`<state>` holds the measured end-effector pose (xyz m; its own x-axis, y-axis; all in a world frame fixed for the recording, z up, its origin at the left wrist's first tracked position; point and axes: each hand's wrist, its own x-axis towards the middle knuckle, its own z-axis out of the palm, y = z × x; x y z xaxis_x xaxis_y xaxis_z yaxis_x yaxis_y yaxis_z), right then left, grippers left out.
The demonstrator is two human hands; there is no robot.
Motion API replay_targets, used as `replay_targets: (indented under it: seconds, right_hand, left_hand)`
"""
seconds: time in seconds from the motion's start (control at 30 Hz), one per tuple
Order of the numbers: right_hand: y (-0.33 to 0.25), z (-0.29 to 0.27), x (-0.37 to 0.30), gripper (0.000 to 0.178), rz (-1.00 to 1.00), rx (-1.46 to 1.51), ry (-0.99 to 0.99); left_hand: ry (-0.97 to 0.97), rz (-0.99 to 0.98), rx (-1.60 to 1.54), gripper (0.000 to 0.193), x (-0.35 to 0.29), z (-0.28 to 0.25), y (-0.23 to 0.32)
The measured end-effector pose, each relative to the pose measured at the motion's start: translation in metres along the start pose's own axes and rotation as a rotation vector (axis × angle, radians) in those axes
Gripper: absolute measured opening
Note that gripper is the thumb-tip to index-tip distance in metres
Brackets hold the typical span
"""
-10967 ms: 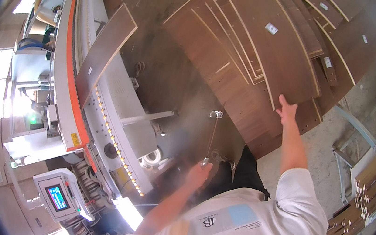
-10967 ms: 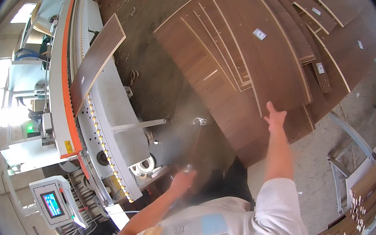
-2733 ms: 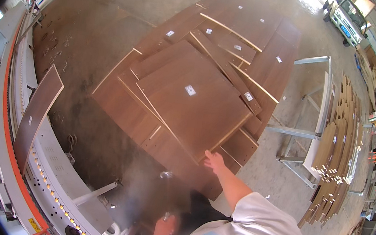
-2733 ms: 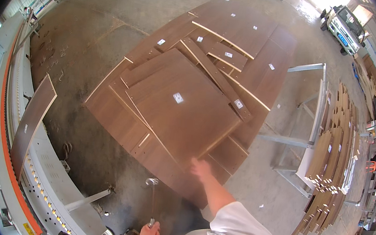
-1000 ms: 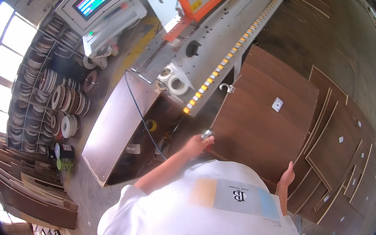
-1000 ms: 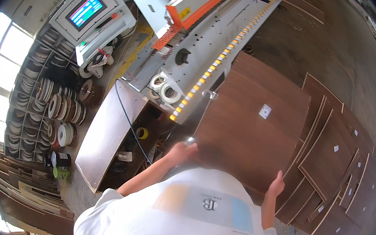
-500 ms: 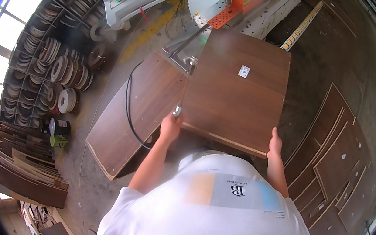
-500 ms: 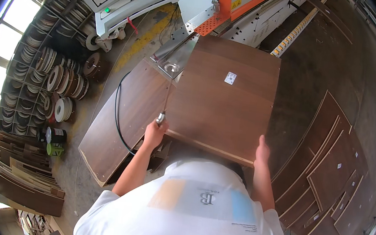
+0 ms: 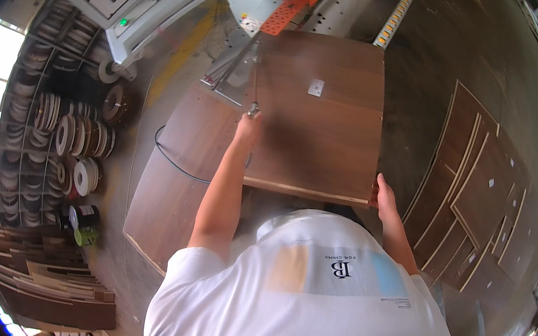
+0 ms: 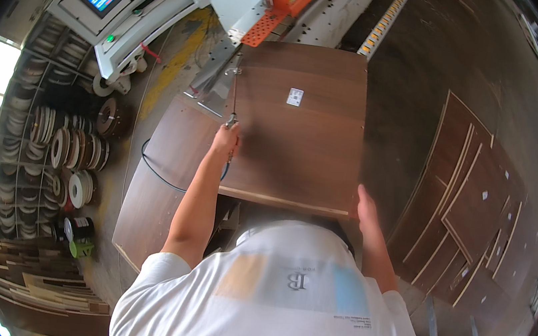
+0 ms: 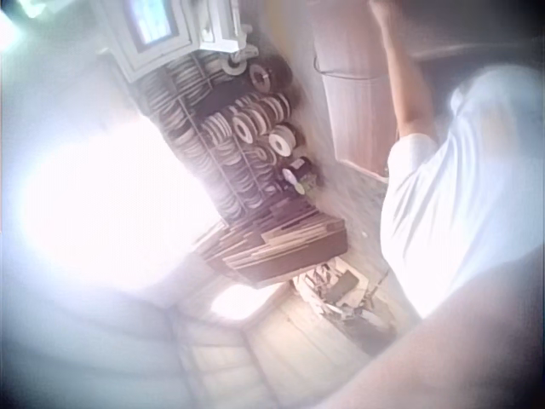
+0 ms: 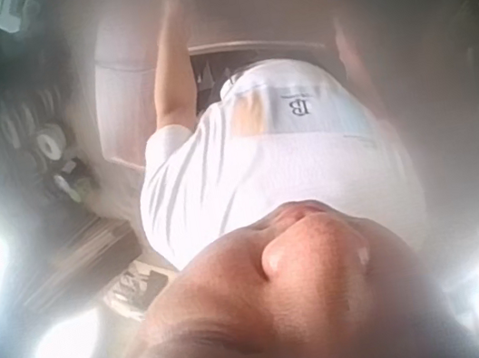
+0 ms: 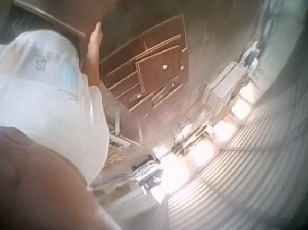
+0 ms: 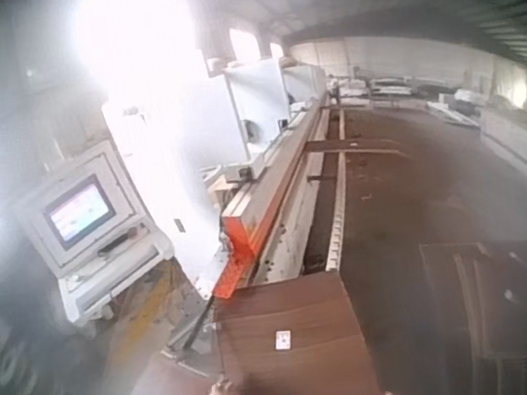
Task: The person moves various wood panels between stacks and a work surface, then uses a compressed air nozzle to clean dust from the edges and surfaces of each panel.
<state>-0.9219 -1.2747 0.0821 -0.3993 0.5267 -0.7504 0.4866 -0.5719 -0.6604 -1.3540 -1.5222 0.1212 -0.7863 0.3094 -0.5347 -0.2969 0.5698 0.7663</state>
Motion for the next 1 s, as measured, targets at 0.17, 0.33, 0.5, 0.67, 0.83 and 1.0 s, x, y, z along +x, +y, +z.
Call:
replay_targets:
  seconds: [0.17,0.33,0.5,0.67,0.83,1.0]
  right_hand:
    - [0.015,-0.013,-0.015,0.059,0.03,0.117,0.004]
    - [0.01,-0.003,-0.022,0.059,0.059,0.115,0.009]
    - [0.012,0.005,-0.002,0.059,-0.03,0.07,0.033]
    - [0.016,0.001,0.022,0.065,-0.129,-0.116,0.1]
    - [0.006,-0.005,0.012,0.07,-0.02,-0.196,0.068]
    - [0.003,0.006,0.002,0.083,0.059,-0.246,0.073]
  left_hand:
    - [-0.504,0.512,0.759,0.038,-0.085,0.052,-0.004]
    - [-0.405,0.022,0.45,0.048,-0.119,-0.028,-0.115]
    - [-0.113,-0.038,0.633,0.048,-0.236,-0.087,-0.101]
    - [-0.529,0.057,0.854,0.051,-0.329,-0.116,-0.108]
    - [0.036,-0.41,0.412,0.039,-0.354,-0.174,-0.192]
    - [0.048,-0.3,0.104,0.039,-0.368,-0.171,-0.244]
